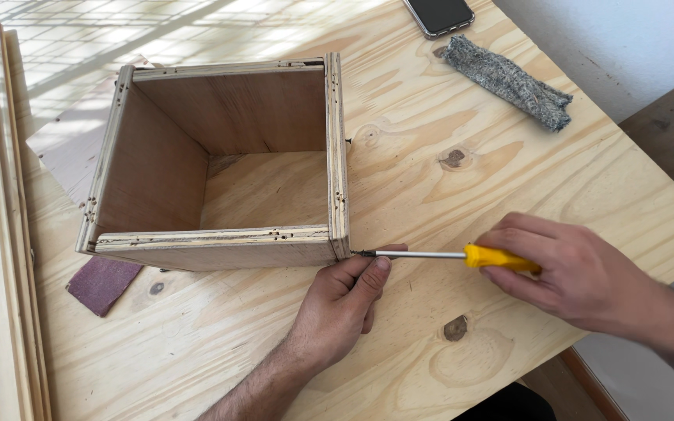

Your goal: The person uses a yellow-handled screwdriver to remove screws from a small wooden box on a workbench. They detach the lid and then unscrew and remove one side panel, leaving the box partially disassembled.

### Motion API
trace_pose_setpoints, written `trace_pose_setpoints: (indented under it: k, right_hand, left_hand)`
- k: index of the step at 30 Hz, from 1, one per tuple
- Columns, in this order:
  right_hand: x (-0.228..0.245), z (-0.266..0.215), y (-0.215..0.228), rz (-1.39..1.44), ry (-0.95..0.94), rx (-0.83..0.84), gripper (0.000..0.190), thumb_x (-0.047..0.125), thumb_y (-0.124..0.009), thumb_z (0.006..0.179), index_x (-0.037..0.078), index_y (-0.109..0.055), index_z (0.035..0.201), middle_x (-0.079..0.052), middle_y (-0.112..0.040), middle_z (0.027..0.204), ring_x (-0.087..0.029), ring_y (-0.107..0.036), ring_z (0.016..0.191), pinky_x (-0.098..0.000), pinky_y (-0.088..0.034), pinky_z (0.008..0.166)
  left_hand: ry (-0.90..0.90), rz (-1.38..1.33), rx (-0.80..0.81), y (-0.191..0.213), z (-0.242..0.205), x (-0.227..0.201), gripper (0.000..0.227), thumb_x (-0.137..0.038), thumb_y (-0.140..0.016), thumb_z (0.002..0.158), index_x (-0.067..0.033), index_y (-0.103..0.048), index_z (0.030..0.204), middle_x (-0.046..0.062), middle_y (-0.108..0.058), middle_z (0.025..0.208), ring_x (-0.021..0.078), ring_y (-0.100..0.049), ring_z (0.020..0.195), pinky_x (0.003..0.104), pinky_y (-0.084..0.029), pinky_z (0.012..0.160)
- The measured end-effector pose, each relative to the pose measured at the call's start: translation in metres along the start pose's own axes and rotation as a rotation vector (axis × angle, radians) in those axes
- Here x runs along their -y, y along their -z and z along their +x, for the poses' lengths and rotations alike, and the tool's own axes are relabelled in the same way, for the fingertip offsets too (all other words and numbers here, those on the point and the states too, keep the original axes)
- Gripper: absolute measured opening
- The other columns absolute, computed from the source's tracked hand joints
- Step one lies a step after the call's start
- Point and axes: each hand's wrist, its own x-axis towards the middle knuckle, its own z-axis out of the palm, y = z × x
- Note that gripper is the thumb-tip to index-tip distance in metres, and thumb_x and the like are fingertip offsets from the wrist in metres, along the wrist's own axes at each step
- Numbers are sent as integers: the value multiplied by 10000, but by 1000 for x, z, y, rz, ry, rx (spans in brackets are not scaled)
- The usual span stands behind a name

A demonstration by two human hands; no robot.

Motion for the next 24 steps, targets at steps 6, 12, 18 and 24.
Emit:
trace_pose_setpoints:
  k: [6,12,18,24]
  right_hand:
    - [6,-4,-11,-469,328,-458,215,238,-689,897,122,-631,1068,-4,-630,1009,-101,-625,718,-250,-479,496]
    - [0,1,11,4,12,-12,336,368,-602,881,129,-704,1093,10,-692,1047,-146,-720,884,-286,-547,805]
    - [-52,-6,-7,1201,-350,365,611,293,-723,773,-83,-695,1253,-285,-615,671,-94,-329,315,-227,-223,253]
    - [-58,-31,-44,1632,-585,24,519,382,-433,970,-12,-653,1227,-119,-327,456,-121,-203,279,-222,-137,179]
  left_hand:
    - [60,-99,-68,-2,-2,-3,405,-314,-518,972,-68,-747,1197,-31,-292,588,83,-317,402,240,-254,370]
    - [85,-226,-141,-9,-4,1,391,-302,-535,966,-71,-757,1189,-5,-284,602,101,-271,431,247,-221,361]
    - [-12,-320,-184,-14,-3,13,366,-288,-530,983,-37,-755,1126,-15,-284,563,92,-261,430,236,-226,357]
    - [-50,-445,-225,-15,0,21,315,-258,-543,995,-21,-737,1066,-14,-282,583,84,-242,467,228,-218,362]
